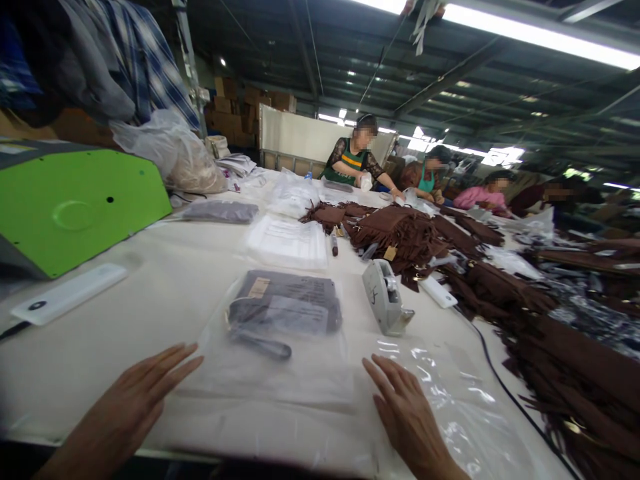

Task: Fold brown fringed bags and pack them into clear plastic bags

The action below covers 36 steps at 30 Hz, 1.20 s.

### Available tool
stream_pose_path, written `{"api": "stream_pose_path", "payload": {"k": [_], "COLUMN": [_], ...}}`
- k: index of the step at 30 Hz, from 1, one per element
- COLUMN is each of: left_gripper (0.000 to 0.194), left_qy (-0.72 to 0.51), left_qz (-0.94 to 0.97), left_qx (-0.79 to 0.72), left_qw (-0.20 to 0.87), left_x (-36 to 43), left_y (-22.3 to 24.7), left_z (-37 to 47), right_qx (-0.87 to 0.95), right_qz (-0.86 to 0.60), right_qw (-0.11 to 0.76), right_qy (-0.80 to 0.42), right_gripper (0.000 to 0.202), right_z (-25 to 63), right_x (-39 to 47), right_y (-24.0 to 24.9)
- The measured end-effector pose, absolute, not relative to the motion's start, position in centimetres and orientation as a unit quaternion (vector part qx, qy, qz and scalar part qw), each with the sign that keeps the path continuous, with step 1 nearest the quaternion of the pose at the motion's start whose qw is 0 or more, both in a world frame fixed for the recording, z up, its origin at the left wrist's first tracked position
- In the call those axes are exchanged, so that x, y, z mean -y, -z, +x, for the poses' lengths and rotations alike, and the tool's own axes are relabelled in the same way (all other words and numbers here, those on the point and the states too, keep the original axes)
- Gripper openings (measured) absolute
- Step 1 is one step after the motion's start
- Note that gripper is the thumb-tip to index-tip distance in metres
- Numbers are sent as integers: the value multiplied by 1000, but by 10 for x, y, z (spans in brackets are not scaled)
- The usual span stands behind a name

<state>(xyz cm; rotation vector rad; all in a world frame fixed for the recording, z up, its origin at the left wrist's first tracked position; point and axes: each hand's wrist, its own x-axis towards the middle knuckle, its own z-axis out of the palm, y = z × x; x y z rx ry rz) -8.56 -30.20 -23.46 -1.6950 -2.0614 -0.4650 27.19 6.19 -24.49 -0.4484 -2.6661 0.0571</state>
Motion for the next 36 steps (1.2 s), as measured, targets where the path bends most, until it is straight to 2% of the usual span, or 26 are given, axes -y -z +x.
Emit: {"api": "stream_pose_path", "payload": {"k": [3,7,9,11,14,16,18,21,22,27,30,34,36], "left_gripper": [56,31,24,25,35,44,52,27,26,45,48,39,37], "left_qy": [132,191,271,359,484,515,481,421,424,401,364,422,437], "left_qz": [-671,-652,-581,-470,-342,-346,-392,-433,-433,-360,-346,-398,-404], "left_qx": [712,733,767,804,793,766,767,786,788,841,861,791,774], "left_qw": [161,46,-5,-57,-139,-165,-161,-130,-115,-45,-76,-195,-217], "left_x": [276,261,264,267,269,268,265,253,246,210,203,219,225], "left_y": [244,250,248,245,242,245,248,245,241,229,233,235,231], "left_z": [-95,-113,-118,-119,-113,-109,-105,-104,-104,-104,-109,-116,-115], "right_qx": [980,982,976,953,863,793,762,767,770,759,738,716,713], "right_qz": [-23,56,80,53,-108,-202,-237,-248,-253,-313,-345,-377,-382], "right_qw": [186,180,192,240,295,279,255,247,251,287,295,276,263], "right_qy": [63,18,-59,-178,-395,-502,-546,-538,-529,-493,-500,-519,-526], "right_gripper": [42,36,29,22,22,29,34,34,34,42,49,51,51], "right_z": [249,225,219,214,203,194,187,181,180,178,174,169,167], "right_x": [-62,-65,-68,-67,-61,-55,-52,-55,-57,-63,-62,-65,-68], "right_y": [240,233,233,234,234,231,229,231,233,243,245,248,250]}}
